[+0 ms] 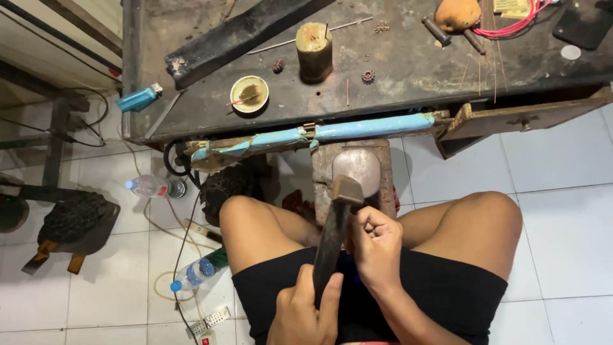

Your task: Hammering a small metal wire on a jeweler's block to flatten or shape it.

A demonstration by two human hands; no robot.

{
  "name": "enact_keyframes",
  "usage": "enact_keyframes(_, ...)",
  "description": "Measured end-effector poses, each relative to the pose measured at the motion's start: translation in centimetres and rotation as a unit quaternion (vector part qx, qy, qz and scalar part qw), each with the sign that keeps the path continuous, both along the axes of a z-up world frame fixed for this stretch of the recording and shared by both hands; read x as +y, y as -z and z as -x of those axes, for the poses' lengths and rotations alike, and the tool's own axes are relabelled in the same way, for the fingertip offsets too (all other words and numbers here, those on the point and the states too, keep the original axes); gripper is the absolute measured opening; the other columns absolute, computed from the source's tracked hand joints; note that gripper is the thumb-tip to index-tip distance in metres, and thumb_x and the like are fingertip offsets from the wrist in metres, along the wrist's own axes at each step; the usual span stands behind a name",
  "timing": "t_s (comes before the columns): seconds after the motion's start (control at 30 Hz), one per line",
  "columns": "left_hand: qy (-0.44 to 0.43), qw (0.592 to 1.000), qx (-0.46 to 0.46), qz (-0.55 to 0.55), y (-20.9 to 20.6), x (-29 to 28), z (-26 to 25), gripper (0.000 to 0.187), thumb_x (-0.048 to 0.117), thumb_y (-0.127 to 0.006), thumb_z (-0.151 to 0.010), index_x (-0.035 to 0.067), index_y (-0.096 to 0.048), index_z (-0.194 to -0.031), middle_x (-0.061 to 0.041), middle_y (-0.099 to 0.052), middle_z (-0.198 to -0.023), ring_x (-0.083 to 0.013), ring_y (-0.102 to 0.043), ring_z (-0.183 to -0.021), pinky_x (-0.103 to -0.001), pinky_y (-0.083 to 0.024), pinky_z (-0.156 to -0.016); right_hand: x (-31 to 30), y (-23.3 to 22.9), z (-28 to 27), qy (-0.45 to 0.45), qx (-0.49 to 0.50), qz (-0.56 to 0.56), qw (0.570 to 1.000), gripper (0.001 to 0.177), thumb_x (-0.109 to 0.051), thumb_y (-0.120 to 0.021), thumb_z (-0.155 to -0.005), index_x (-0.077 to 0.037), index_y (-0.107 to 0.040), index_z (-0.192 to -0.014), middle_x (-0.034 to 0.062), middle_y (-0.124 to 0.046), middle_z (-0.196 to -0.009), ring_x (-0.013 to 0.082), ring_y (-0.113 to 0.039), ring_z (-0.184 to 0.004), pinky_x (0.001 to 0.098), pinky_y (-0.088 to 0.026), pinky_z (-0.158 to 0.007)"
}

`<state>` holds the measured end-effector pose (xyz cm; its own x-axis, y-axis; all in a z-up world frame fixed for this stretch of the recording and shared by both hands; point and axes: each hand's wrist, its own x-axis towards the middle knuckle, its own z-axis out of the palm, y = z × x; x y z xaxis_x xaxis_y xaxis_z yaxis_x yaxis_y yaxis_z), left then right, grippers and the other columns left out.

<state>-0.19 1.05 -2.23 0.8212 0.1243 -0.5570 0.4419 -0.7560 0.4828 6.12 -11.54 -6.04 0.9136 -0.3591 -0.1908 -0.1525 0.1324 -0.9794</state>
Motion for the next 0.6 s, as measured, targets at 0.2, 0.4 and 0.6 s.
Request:
enact_keyframes(0.2, -0.071, 0.993, 0.087, -0.035, -1.6, -0.4, -0.5, 0.030, 0.063, -0.057, -0.085, 0.034, -0.064, -0.088, -0.001, -0.071, -0.066, -0.0262, -0.073, -0.072, -0.038, -0.051, -0.061, 0.0, 0.7, 0.2, 0.008, -0.020, -0.050, 0.999, 0.043, -0.017, -0.069, -0.096, -0.012, -0.049, -0.058, 0.0024, -0.048, -0.045, 0.0074, -0.041, -0.040, 0.0230, -0.033, -0.039)
enact_keyframes(0.4, -0.062, 0.996, 0.058, -0.037, -2.2, -0.8, -0.6, 0.030, 0.063, -0.055, -0.089, 0.035, -0.065, -0.087, -0.002, -0.065, -0.055, -0.0234, -0.070, -0.059, -0.037, -0.047, -0.055, -0.1, 0.9, 0.4, 0.008, -0.007, -0.032, 0.999, 0.046, -0.026, -0.070, -0.095, -0.012, -0.047, -0.058, 0.0015, -0.047, -0.043, 0.0065, -0.041, -0.039, 0.0228, -0.032, -0.039)
enact_keyframes(0.6, -0.093, 0.994, 0.019, -0.058, 1.2, 0.6, 0.5, 0.028, 0.069, -0.060, -0.080, 0.043, -0.069, -0.087, -0.004, -0.069, -0.060, -0.0259, -0.073, -0.065, -0.037, -0.053, -0.058, -0.4, 0.2, 0.1, 0.004, -0.008, 0.004, 1.000, 0.043, -0.013, -0.069, -0.095, -0.011, -0.052, -0.056, 0.0017, -0.053, -0.044, 0.0043, -0.044, -0.041, 0.0207, -0.032, -0.042)
